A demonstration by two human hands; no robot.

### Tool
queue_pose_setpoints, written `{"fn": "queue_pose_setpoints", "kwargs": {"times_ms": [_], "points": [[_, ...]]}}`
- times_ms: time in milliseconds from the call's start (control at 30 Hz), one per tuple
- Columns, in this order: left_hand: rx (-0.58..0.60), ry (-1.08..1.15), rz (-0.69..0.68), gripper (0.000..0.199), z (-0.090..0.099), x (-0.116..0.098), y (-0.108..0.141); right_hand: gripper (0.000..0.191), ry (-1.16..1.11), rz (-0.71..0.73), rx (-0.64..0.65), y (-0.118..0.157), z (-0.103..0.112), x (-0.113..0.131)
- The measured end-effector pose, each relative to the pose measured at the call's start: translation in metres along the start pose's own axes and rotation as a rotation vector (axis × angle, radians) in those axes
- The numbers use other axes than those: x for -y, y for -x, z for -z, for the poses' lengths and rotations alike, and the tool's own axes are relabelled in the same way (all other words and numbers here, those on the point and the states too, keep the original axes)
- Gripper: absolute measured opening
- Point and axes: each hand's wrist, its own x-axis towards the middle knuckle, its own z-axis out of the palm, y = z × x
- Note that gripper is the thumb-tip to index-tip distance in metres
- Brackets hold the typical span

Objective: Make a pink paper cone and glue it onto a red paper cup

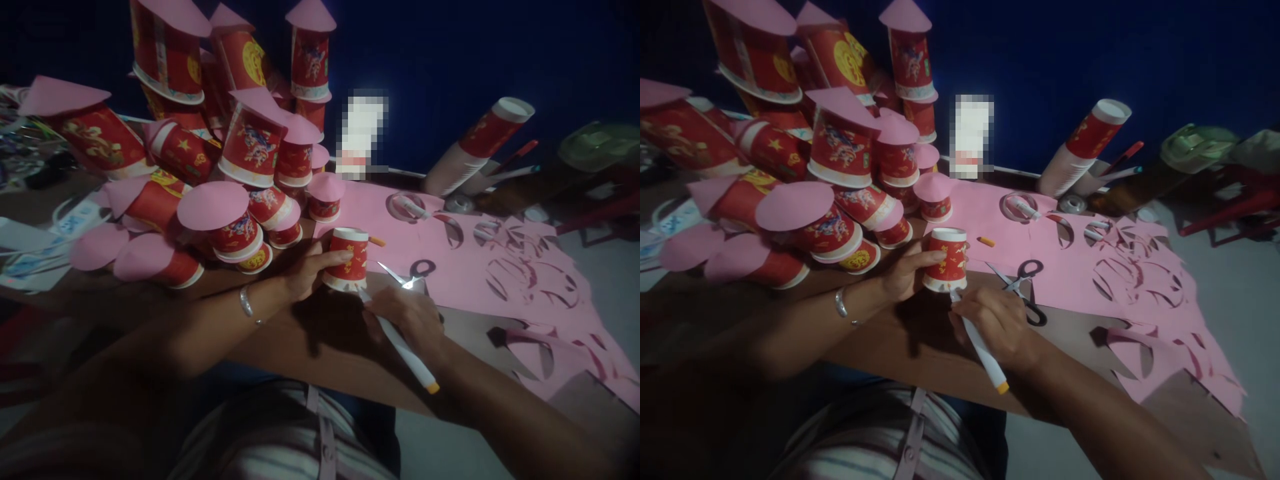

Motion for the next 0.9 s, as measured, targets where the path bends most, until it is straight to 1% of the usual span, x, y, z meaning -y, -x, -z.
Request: {"fn": "queue_pose_setpoints", "kwargs": {"times_ms": [67, 267, 500, 667, 900], "points": [[0.007, 0.012, -0.006, 0.039, -0.0012, -0.0007, 0.0003, 0.017, 0.005, 0.0, 0.01, 0.0024, -0.0015, -0.0014], [0.032, 0.016, -0.019, 0.037, -0.004, -0.0022, 0.0011, 0.023, 0.043, 0.018, -0.091, 0.0055, -0.0075, -0.0023], [0.029, 0.002, -0.015, 0.035, -0.0002, 0.0002, 0.0014, 0.025, 0.079, 0.018, -0.061, 0.0054, -0.0075, -0.0012], [0.044, 0.006, -0.017, 0.037, -0.0018, -0.0014, 0.0016, 0.023, 0.088, -0.003, -0.073, 0.0055, -0.0081, -0.0001], [0.031, -0.005, -0.017, 0.036, -0.0017, -0.001, 0.002, 0.024, 0.068, 0.013, -0.075, 0.0052, -0.0083, -0.0004]]}}
